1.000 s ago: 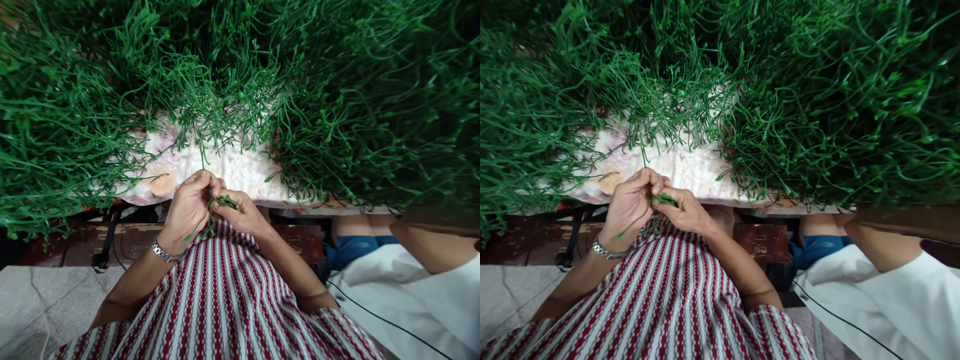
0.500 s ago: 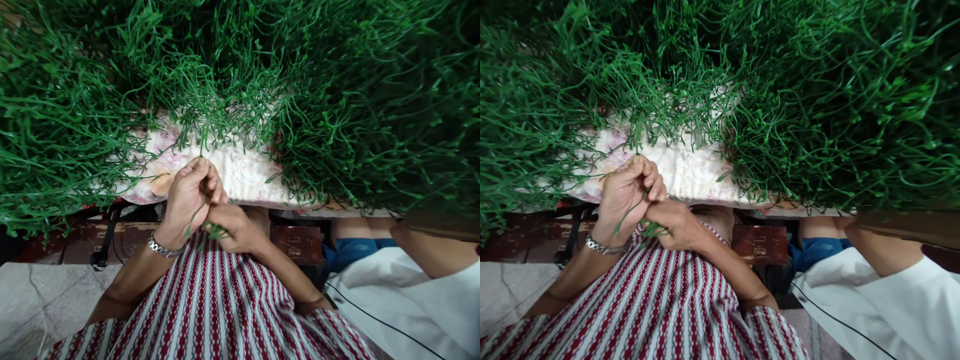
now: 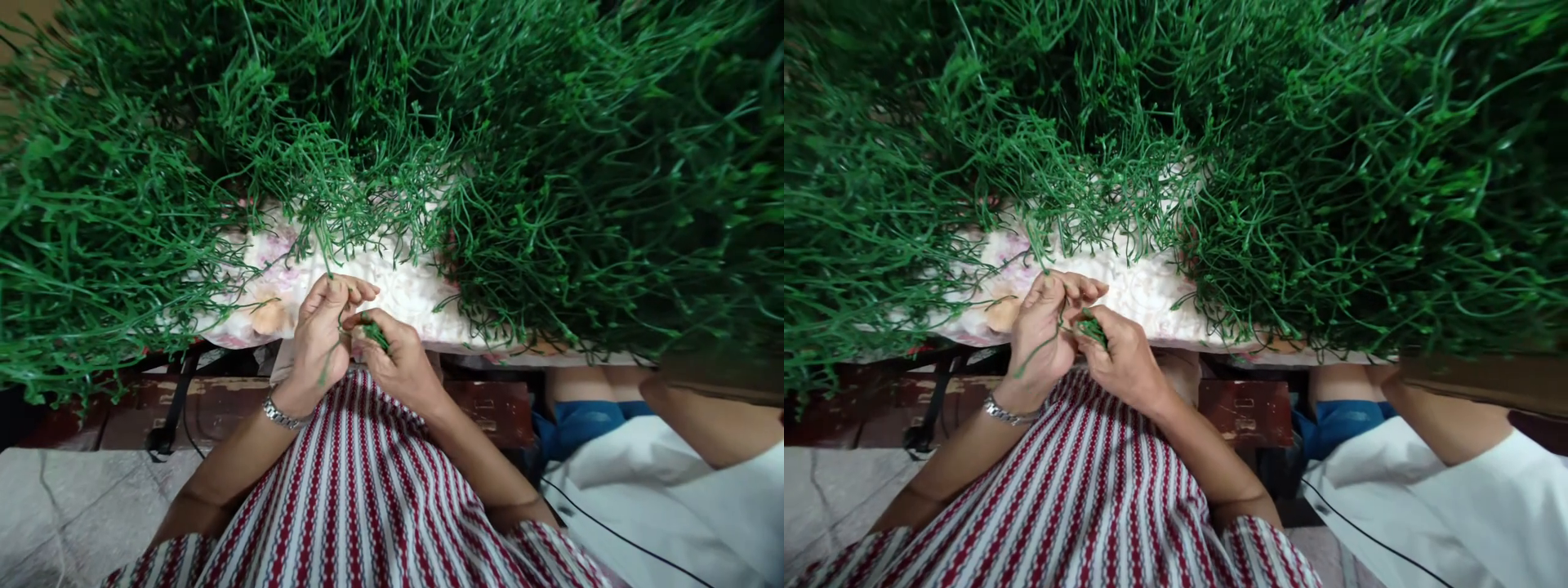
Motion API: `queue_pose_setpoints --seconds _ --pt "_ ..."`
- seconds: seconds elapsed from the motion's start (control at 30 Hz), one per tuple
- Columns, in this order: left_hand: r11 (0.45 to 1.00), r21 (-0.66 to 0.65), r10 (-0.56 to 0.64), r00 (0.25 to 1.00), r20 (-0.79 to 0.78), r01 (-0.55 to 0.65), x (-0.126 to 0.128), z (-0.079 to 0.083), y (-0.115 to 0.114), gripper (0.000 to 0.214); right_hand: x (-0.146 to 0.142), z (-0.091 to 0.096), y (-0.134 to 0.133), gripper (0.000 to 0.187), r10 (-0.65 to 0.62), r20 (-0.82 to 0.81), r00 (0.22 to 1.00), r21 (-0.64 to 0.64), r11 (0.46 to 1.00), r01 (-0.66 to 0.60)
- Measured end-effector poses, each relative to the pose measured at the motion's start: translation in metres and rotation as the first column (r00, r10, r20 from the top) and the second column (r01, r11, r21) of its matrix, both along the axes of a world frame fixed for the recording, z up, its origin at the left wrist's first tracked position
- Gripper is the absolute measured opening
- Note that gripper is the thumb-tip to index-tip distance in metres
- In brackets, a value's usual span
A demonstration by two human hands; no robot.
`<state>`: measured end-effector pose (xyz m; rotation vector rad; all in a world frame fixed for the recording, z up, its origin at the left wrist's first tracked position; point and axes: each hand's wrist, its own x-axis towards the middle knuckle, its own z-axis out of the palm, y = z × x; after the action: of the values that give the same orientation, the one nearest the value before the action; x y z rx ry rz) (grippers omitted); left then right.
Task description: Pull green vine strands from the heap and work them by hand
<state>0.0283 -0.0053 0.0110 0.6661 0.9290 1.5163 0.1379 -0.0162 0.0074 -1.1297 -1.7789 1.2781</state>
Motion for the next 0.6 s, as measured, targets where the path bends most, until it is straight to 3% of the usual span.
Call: queue_pose_setpoints --seconds 0.17,0.27,0.33,0.47,0.6 --pt "0.991 0.089 0.118 0.967 -0.226 -0.1 0.009 -0.01 -0.001 0.023 -0.005 -0.009 -0.003 0.039 -0.033 -0.229 0.973 -0.209 0.978 -0.016" --pt "0.99 0.114 0.114 0.932 -0.343 -0.079 0.011 -0.012 -0.005 0.022 -0.004 -0.013 -0.002 0.047 -0.075 -0.387 0.919 -0.365 0.928 -0.078" --pt "0.993 0.112 0.065 0.935 -0.349 -0.027 0.01 -0.012 -0.008 0.023 -0.002 -0.014 0.0 0.046 -0.049 -0.419 0.907 -0.396 0.909 -0.134" --pt "0.992 0.068 -0.095 0.974 -0.207 0.111 0.005 -0.007 -0.011 0.024 0.005 -0.012 0.005 0.036 0.101 -0.395 0.913 -0.308 0.922 -0.236" --pt "0.98 0.017 -0.197 0.98 0.037 0.197 -0.003 0.001 -0.008 0.025 0.005 -0.014 -0.004 0.022 0.239 -0.244 0.94 -0.054 0.964 -0.259"
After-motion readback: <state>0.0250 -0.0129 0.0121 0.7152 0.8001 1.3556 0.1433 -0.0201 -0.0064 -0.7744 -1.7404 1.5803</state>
